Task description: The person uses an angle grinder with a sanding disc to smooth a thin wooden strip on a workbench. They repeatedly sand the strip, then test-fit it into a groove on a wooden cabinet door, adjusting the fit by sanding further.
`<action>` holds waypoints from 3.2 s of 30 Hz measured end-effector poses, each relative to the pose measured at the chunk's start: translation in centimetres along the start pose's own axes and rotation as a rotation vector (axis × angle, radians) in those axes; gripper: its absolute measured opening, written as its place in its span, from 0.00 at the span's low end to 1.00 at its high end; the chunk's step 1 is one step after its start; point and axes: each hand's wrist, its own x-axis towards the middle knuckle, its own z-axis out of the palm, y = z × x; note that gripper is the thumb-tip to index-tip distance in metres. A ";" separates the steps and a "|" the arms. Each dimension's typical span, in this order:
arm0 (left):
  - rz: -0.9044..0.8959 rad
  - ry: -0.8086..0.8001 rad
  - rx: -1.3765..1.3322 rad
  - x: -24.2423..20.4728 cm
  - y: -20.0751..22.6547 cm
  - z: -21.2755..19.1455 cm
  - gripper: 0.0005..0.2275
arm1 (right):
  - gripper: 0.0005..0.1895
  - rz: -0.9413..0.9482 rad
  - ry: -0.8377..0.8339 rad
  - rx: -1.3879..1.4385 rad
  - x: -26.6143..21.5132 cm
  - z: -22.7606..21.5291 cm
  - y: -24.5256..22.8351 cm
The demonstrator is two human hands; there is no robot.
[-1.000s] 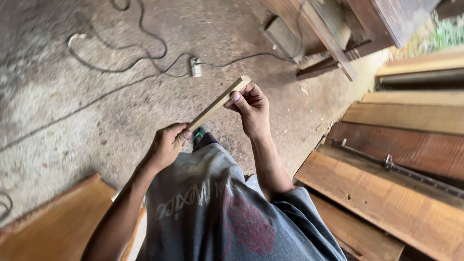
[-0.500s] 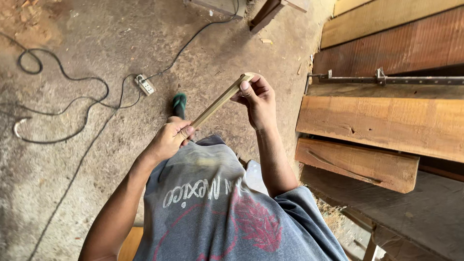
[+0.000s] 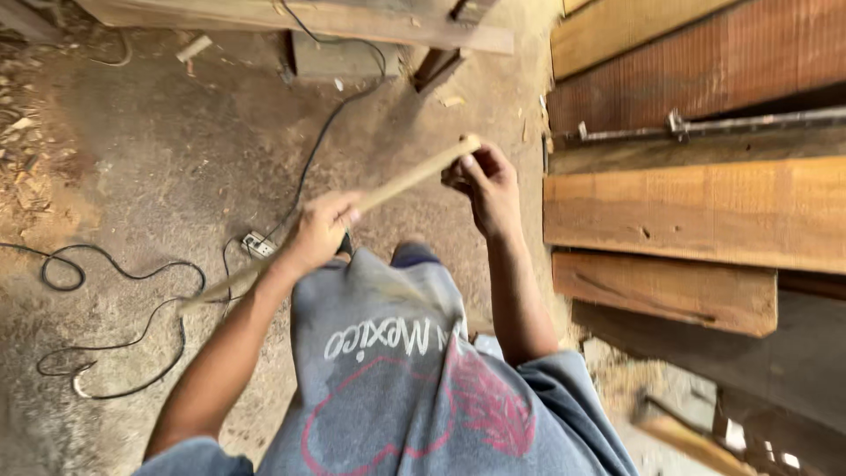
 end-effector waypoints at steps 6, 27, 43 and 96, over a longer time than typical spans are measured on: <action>0.023 0.020 0.210 15.5 -3.1 -0.2 0.11 | 0.23 0.032 0.206 0.000 7.5 -6.6 -1.0; 0.036 -0.118 0.786 69.2 -30.3 24.6 0.07 | 0.22 0.202 0.341 -0.192 43.5 -28.6 -7.5; -0.818 0.252 0.989 65.6 -44.2 -7.7 0.46 | 0.21 0.336 0.395 -0.223 48.8 -22.8 -7.0; -0.328 -0.525 -0.254 61.2 -12.2 39.5 0.38 | 0.25 0.188 0.211 0.112 51.8 -36.9 -12.6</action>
